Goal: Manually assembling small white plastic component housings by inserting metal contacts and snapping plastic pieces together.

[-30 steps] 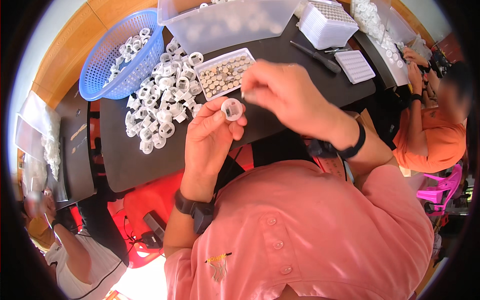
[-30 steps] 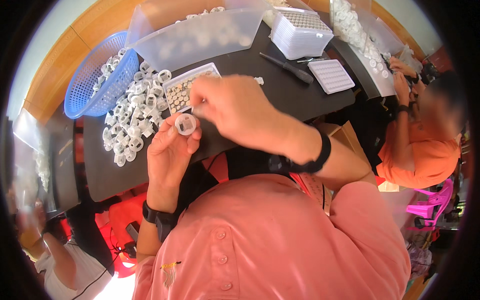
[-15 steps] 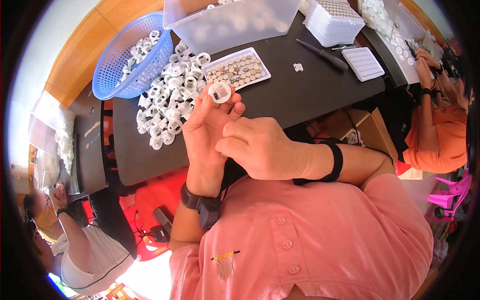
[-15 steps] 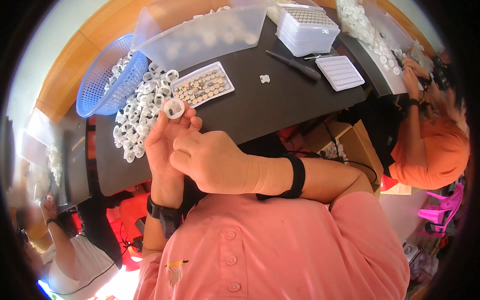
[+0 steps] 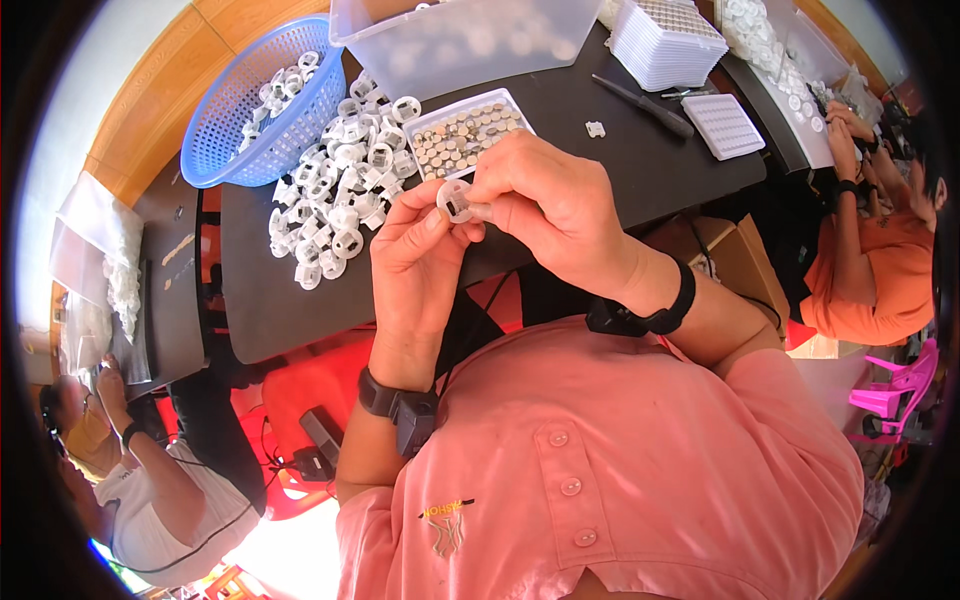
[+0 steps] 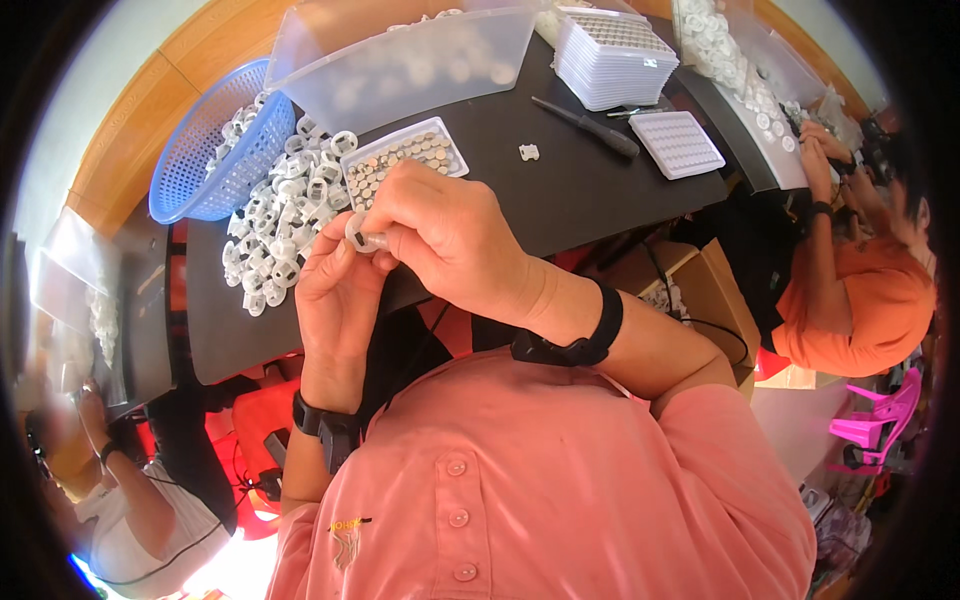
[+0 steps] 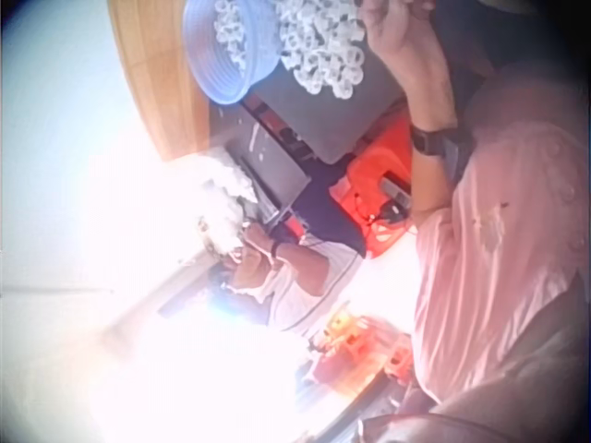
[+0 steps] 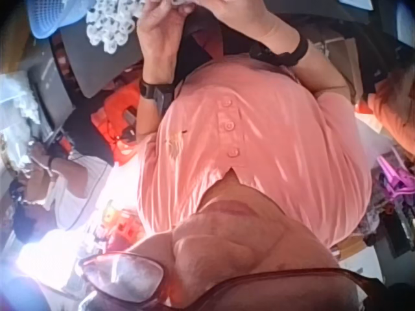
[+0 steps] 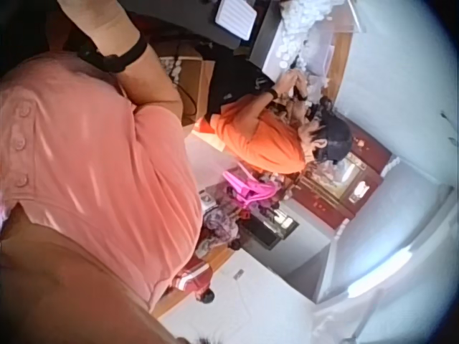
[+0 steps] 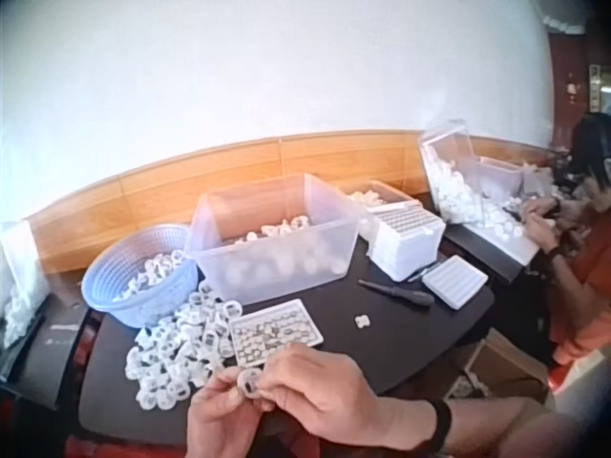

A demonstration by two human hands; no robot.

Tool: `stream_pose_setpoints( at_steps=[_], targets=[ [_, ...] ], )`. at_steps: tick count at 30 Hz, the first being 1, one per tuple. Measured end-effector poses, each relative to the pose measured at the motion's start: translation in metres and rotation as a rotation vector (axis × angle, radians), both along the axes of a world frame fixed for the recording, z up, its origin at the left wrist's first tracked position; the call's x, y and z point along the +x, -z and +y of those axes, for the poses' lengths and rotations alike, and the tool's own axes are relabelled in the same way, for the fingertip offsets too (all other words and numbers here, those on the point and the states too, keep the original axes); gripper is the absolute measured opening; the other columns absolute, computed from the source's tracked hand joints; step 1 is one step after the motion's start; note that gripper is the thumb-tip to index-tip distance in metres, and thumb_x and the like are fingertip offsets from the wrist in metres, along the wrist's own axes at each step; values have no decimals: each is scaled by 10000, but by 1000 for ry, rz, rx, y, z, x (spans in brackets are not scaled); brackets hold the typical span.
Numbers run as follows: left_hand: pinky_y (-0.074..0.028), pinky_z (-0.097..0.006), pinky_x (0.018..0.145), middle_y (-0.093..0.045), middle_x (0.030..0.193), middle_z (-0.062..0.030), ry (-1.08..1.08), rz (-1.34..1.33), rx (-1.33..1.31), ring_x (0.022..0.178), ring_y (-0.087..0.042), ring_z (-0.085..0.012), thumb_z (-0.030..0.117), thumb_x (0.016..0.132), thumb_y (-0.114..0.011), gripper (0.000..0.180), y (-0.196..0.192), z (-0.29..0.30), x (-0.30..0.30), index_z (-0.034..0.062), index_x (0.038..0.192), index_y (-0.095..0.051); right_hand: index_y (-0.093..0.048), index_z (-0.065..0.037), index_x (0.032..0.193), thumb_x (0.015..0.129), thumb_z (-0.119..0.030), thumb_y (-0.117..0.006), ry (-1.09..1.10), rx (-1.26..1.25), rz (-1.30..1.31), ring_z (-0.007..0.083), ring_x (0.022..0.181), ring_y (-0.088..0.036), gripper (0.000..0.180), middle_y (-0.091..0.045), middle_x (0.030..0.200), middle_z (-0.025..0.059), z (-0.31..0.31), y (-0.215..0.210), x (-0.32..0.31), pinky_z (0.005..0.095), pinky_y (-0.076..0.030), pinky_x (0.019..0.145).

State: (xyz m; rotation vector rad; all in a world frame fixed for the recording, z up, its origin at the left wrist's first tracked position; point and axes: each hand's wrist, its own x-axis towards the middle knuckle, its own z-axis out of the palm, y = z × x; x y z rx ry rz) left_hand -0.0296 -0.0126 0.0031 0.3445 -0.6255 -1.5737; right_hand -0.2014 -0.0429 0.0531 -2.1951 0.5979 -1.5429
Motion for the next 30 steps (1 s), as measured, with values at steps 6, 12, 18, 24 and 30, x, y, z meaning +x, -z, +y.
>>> stream_pose_setpoints(
  at_steps=[6, 12, 18, 24, 30],
  targets=[
    [-547, -371, 798, -693, 1048, -156, -40, -85, -41, 914, -665, -240, 29, 900, -678, 257, 4, 3, 1, -35, 1146, -642, -618, -45, 844, 783, 91, -657, -69, 116, -20, 234, 703, -618, 154, -579, 802, 69, -3, 10, 4, 318, -496, 619],
    [-547, -360, 785, -692, 1074, -157, -93, -159, -69, 928, -667, -224, 25, 901, -676, 239, 5, 4, 2, -45, 1126, -639, -661, -16, 882, 828, 78, -700, -150, 263, 3, 114, 750, -587, 116, -595, 854, 38, -7, 12, 1, 259, -468, 637],
    [-509, -369, 781, -687, 1067, -154, -124, -234, -86, 898, -639, -250, 89, 895, -706, 289, 2, 6, -2, -24, 1155, -654, -663, 22, 847, 831, 97, -700, -344, 671, -144, 129, 730, -638, 84, -608, 856, 36, -10, 15, 0, 260, -512, 644],
    [-508, -368, 772, -685, 1085, -158, -87, -230, -49, 902, -635, -251, 101, 911, -690, 282, 8, 4, 2, -32, 1156, -650, -662, 32, 846, 817, 99, -707, -391, 880, -216, 142, 752, -661, 86, -619, 807, 57, -4, 9, 0, 270, -527, 633],
    [-542, -367, 751, -689, 1069, -177, -67, -106, 19, 872, -658, -244, 47, 930, -652, 241, 6, 0, 0, -56, 1148, -638, -711, -19, 1001, 822, 53, -715, 160, 8, 148, 164, 746, -647, 193, -620, 841, 69, 13, 30, -2, 292, -510, 636]
  ],
)
